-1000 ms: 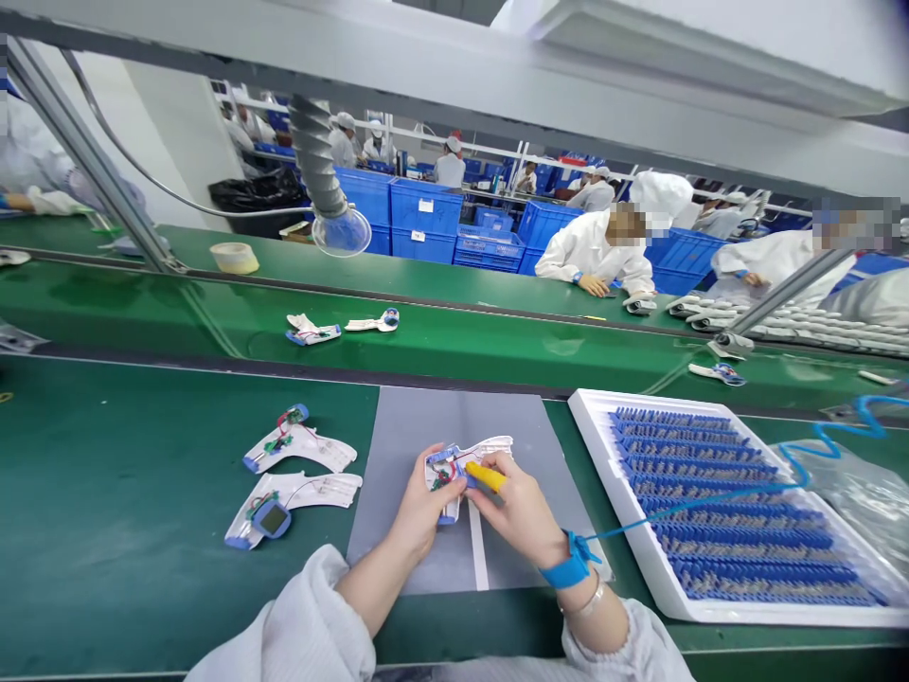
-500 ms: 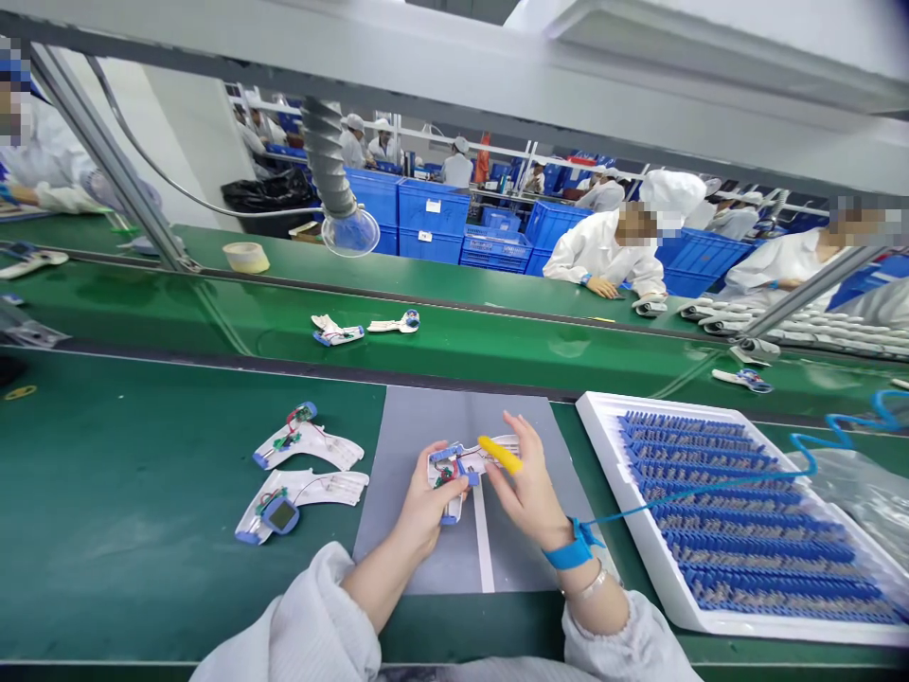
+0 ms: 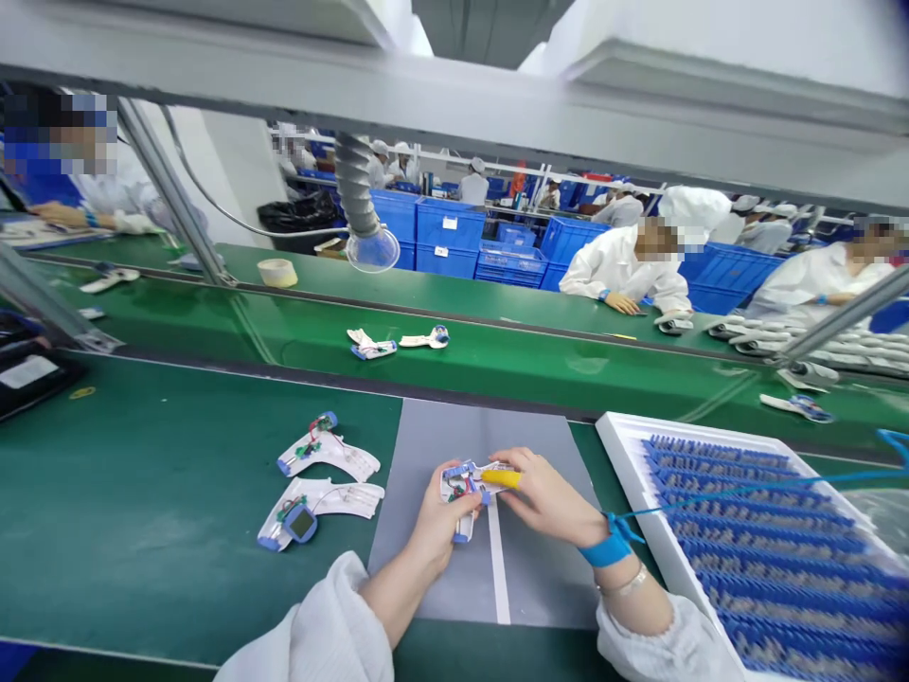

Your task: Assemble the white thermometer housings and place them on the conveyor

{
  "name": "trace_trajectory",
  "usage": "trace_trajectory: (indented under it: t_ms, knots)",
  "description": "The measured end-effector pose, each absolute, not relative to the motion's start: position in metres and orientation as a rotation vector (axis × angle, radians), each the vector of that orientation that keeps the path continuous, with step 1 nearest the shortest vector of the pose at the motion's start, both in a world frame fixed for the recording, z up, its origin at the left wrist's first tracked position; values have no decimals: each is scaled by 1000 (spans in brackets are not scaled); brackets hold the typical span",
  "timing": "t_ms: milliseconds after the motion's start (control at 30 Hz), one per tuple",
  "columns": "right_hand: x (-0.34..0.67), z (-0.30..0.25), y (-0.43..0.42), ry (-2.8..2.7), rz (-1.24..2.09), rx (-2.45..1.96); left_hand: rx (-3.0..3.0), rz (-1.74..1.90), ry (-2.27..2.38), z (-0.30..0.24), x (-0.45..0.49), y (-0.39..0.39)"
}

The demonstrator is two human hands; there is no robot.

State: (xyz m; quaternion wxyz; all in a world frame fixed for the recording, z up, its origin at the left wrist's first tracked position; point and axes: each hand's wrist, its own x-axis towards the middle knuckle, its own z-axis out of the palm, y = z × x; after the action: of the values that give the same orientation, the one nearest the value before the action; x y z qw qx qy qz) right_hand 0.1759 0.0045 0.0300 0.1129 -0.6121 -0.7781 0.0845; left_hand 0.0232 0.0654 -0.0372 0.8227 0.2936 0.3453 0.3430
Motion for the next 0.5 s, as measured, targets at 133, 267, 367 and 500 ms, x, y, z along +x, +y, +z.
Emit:
trace_trajectory:
  t_ms: [133,267,367,500]
  knots:
    - [201,23,48,-2334,327,-1767,513,809,712,-36,23,77]
    - [252,7,101,-1785,194,-2413,582,791,734,-42,25,81]
    - [290,3,128,-1461,42,-2664,965,814,777,-52,31,72]
    - [305,4,161,-1408,-150,-2725,1459,688,687,-62,42,53]
